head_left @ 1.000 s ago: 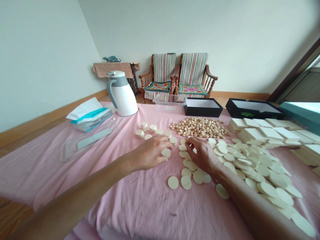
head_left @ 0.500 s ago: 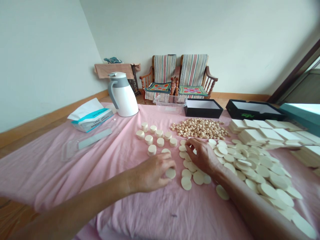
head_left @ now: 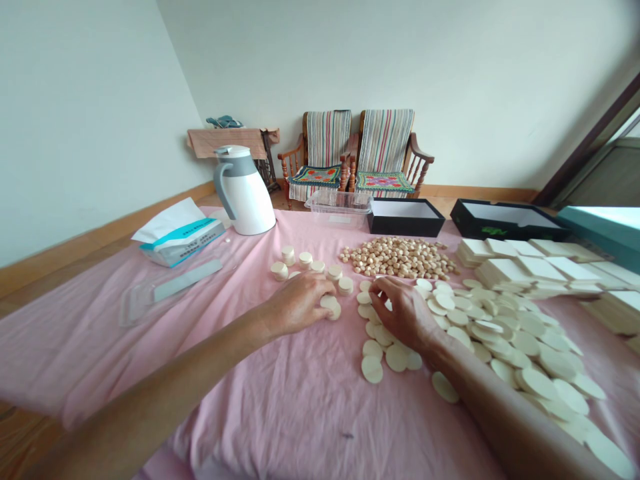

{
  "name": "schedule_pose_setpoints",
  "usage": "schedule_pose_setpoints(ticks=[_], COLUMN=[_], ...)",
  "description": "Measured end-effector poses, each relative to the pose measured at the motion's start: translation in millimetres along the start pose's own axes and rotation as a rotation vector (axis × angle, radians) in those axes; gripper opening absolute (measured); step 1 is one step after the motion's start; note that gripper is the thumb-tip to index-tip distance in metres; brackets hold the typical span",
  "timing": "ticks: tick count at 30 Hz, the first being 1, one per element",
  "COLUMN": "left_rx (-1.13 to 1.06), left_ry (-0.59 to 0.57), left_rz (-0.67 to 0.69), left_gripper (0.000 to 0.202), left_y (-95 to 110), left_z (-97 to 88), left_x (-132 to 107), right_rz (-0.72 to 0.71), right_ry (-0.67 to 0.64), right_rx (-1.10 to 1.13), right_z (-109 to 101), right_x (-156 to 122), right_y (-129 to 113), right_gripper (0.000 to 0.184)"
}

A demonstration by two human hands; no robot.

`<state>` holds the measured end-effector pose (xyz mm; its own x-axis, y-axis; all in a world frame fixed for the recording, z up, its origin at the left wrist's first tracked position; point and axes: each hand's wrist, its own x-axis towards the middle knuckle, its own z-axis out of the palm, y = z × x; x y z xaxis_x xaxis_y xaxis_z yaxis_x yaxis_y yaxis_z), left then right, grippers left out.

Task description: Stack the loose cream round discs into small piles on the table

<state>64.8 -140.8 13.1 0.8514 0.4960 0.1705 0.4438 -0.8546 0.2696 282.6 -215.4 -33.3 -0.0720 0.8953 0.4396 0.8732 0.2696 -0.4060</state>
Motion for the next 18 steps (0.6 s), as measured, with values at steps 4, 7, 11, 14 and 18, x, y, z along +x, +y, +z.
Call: schedule_pose_setpoints(ticks=[4, 7, 11, 14, 18], left_rx=[-0.009, -0.038, -0.002, 0.009, -0.012], left_ry=[-0.024, -0.029, -0.045, -0.045, -0.057], left_rz=[0.019, 0.071, 0.091, 0.087, 0.09], left_gripper=[0.016, 0.036, 0.014, 0.005, 0.005], left_y=[-2.2, -2.1, 1.7, 3.8, 4.0], left_z=[-0.6, -2.6, -5.1, -5.2, -3.0], left_x=[-1.4, -2.1, -1.2, 0.2, 1.3], right_rz=[0.005, 0.0, -0.003, -0.005, -0.008], right_ry=[-0.003, 0.001, 0.002, 0.006, 0.01], right_rx=[0.0, -0.001, 0.005, 0.005, 0.007], right_z=[-0.4, 0.1, 0.3, -0.4, -0.9], right_x=[-0.1, 0.3, 0.8, 0.8, 0.5], right_y=[-0.7, -0.7, -0.5, -1.1, -1.7], right_gripper=[0.01, 0.011, 0.01, 0.01, 0.01])
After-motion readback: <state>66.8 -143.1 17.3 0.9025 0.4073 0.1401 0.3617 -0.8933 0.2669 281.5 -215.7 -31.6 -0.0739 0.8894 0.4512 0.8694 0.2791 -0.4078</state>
